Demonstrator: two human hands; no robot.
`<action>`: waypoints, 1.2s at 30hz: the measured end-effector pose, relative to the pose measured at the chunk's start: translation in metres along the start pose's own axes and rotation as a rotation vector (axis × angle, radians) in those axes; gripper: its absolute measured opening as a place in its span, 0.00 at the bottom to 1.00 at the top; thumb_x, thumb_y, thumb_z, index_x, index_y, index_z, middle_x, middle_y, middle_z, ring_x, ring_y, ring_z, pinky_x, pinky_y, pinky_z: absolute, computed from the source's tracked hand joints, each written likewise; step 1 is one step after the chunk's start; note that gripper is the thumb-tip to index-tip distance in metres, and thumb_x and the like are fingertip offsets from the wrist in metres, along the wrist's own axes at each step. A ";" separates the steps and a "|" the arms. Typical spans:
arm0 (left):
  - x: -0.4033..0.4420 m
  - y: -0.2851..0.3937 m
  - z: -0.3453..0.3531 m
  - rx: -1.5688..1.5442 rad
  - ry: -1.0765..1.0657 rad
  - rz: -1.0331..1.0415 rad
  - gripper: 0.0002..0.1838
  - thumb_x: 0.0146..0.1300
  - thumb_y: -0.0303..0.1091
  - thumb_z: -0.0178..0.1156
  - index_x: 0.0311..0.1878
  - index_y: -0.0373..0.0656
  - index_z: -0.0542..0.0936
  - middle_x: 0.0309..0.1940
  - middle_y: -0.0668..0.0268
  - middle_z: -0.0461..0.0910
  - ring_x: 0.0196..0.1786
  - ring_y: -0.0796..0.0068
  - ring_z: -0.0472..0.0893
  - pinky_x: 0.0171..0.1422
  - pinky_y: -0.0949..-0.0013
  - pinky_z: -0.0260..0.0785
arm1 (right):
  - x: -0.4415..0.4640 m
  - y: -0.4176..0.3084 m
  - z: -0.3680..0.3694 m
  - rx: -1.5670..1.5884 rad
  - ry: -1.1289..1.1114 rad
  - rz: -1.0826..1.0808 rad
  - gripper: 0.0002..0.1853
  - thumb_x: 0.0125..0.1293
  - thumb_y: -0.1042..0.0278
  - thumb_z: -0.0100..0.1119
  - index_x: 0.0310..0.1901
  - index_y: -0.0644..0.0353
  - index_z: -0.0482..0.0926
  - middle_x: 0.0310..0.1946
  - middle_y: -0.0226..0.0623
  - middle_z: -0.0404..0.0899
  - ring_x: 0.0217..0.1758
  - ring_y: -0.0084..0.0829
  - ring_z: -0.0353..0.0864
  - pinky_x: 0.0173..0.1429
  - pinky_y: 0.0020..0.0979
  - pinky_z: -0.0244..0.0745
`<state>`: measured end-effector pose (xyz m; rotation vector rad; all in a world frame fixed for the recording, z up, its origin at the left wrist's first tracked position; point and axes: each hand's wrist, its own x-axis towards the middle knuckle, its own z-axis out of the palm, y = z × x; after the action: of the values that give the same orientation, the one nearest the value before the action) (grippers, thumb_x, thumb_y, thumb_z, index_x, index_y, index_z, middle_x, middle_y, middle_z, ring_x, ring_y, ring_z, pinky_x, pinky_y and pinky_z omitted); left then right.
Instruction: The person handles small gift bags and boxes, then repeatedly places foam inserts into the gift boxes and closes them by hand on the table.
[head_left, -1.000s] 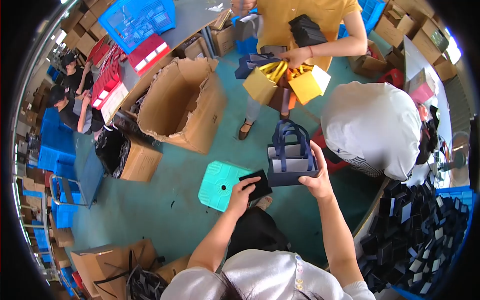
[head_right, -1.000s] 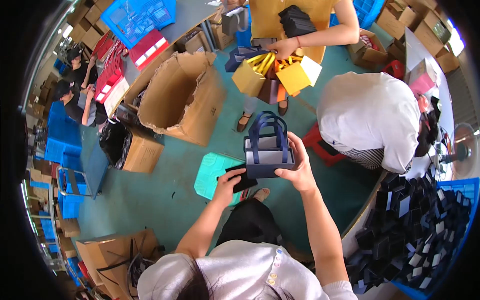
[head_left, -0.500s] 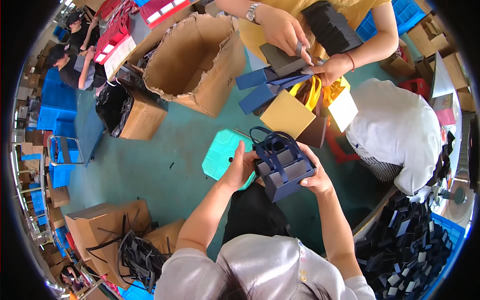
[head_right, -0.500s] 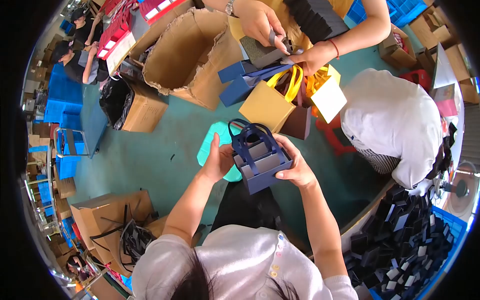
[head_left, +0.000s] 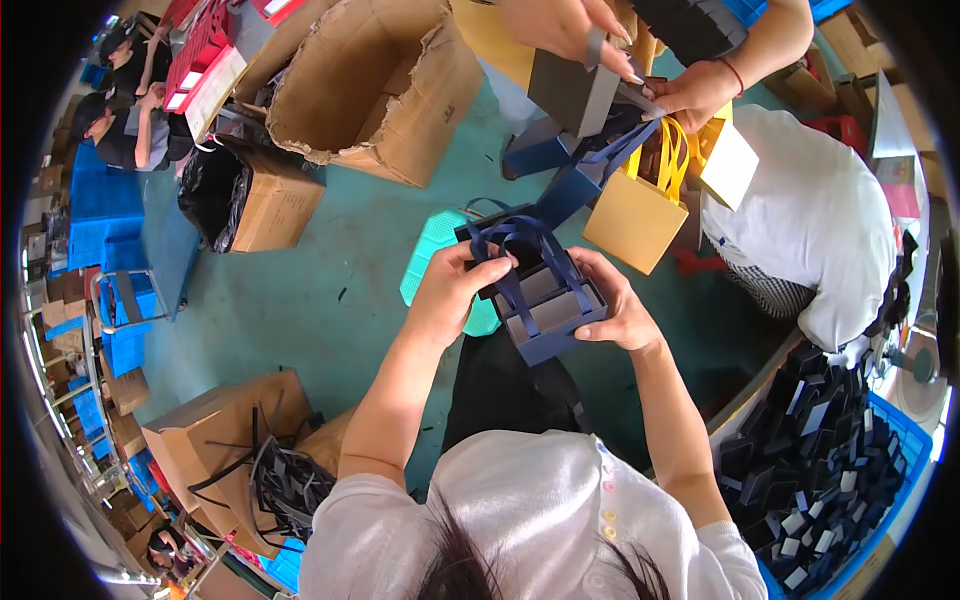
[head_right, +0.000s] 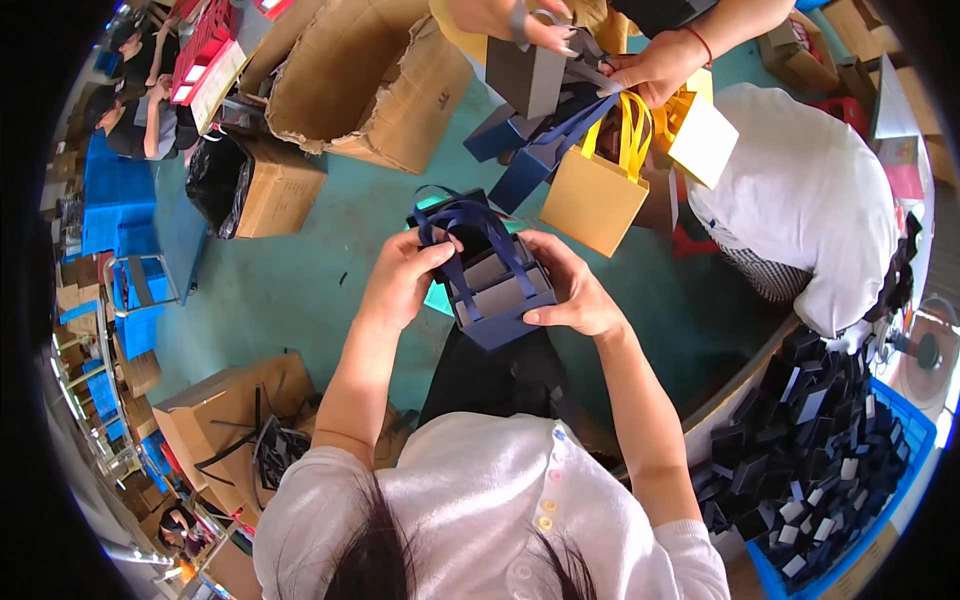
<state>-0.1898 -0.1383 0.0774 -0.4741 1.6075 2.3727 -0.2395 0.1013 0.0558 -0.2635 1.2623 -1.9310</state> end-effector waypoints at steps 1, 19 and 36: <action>0.000 0.002 0.001 -0.051 0.010 -0.002 0.11 0.63 0.33 0.62 0.43 0.35 0.81 0.38 0.66 0.82 0.44 0.78 0.78 0.55 0.71 0.67 | -0.002 0.000 0.000 0.004 0.011 -0.006 0.50 0.35 0.72 0.78 0.66 0.58 0.65 0.58 0.35 0.69 0.64 0.33 0.66 0.72 0.34 0.54; 0.009 -0.099 0.215 0.474 -0.848 -0.076 0.46 0.60 0.20 0.60 0.76 0.57 0.48 0.66 0.58 0.62 0.57 0.63 0.75 0.47 0.61 0.77 | -0.338 0.134 0.105 0.648 1.198 -0.949 0.45 0.49 0.72 0.73 0.69 0.59 0.60 0.59 0.37 0.71 0.63 0.32 0.71 0.70 0.35 0.62; -0.417 -0.372 0.431 0.808 -1.975 0.106 0.45 0.60 0.34 0.64 0.75 0.46 0.48 0.67 0.49 0.63 0.68 0.55 0.64 0.72 0.55 0.55 | -0.499 0.309 0.305 0.737 2.010 -1.714 0.39 0.47 0.62 0.75 0.61 0.57 0.66 0.51 0.37 0.77 0.56 0.35 0.78 0.61 0.39 0.74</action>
<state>0.2737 0.3940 0.0720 1.5393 1.0666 0.8269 0.4154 0.1921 0.0614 2.2317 0.8214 -4.1076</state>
